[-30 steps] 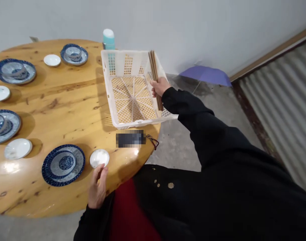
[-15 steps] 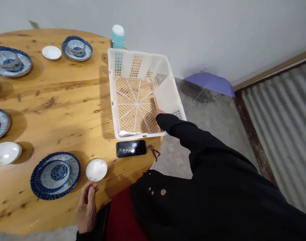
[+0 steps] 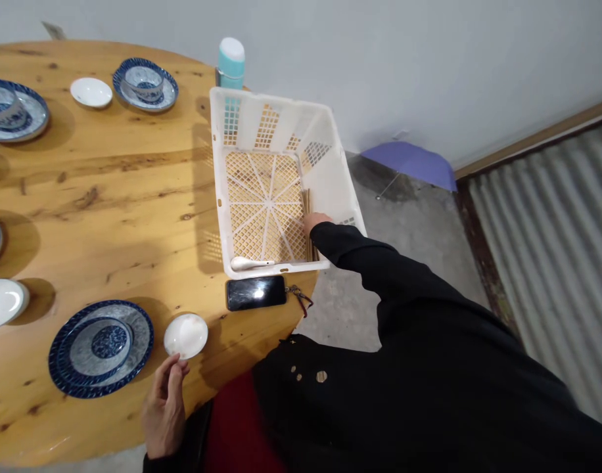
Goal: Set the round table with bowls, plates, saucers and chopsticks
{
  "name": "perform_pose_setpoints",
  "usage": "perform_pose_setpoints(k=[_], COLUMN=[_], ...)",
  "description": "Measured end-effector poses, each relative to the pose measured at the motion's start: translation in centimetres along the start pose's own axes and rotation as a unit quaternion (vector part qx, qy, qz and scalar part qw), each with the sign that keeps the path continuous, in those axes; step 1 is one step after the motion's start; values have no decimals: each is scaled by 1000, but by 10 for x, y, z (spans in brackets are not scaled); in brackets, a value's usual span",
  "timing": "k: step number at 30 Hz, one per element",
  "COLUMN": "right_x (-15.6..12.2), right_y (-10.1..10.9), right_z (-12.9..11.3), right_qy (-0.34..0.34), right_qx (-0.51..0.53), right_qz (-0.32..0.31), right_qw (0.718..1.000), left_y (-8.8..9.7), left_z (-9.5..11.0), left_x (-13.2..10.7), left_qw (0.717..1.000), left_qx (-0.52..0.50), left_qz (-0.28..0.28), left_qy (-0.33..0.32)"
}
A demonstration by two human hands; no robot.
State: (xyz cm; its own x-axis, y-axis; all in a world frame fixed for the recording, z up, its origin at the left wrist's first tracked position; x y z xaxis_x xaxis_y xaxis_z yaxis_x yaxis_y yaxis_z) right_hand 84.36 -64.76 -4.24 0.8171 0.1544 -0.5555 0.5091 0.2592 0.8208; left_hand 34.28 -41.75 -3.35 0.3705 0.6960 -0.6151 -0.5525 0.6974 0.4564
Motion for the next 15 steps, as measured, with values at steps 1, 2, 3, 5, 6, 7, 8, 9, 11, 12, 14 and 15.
perform_pose_setpoints(k=[1, 2, 3, 5, 6, 7, 8, 9, 11, 12, 14, 15], right_x=[1, 2, 3, 3, 4, 4, 3, 3, 3, 2, 0, -1], right_y=[0, 0, 0, -1, -2, -3, -3, -4, -3, -3, -3, -3], right_z=[0, 0, 0, -1, -2, -3, -4, -4, -4, -4, -4, -4], right_qy=[1, 0, 0, 5, 7, 9, 11, 12, 14, 16, 22, 25], right_qx=[-3, -6, -8, -12, -14, -15, -17, -18, -18, -18, -16, -14], right_qz=[1, 1, 0, -2, -3, -5, -5, -5, -3, -2, -5, -7], right_qw=[1000, 1000, 1000, 1000, 1000, 1000, 1000, 1000, 1000, 1000, 1000, 1000], left_y=[1, 1, 2, 4, 5, 6, 7, 7, 7, 6, 5, 4], left_z=[-1, -1, -1, -1, -1, -2, -2, -2, -2, -3, -4, -3], left_x=[0, 0, -1, -2, -3, -3, -4, -4, -4, -4, -3, -3], left_qw=[1000, 1000, 1000, 1000, 1000, 1000, 1000, 1000, 1000, 1000, 1000, 1000], left_qx=[-3, -6, -9, -12, -12, -13, -15, -18, -20, -18, -11, -8], left_qz=[0, 1, 3, 9, 11, 14, 16, 17, 18, 17, 16, 16], left_qy=[-2, -2, -3, -1, 0, 1, 0, -1, -4, -4, -5, -7])
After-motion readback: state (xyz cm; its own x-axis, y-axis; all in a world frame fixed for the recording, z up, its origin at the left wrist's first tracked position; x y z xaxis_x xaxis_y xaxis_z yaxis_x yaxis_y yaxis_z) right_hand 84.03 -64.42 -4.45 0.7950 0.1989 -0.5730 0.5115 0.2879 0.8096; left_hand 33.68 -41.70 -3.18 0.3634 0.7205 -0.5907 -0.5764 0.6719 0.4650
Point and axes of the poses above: each hand's wrist, its own x-axis towards the middle knuckle, its own y-axis out of the back of the hand, z = x × y, the point moved 7 cm from there along x, towards the middle knuckle, and after that the axes turned 8 degrees about x, right-handed, at the moved point
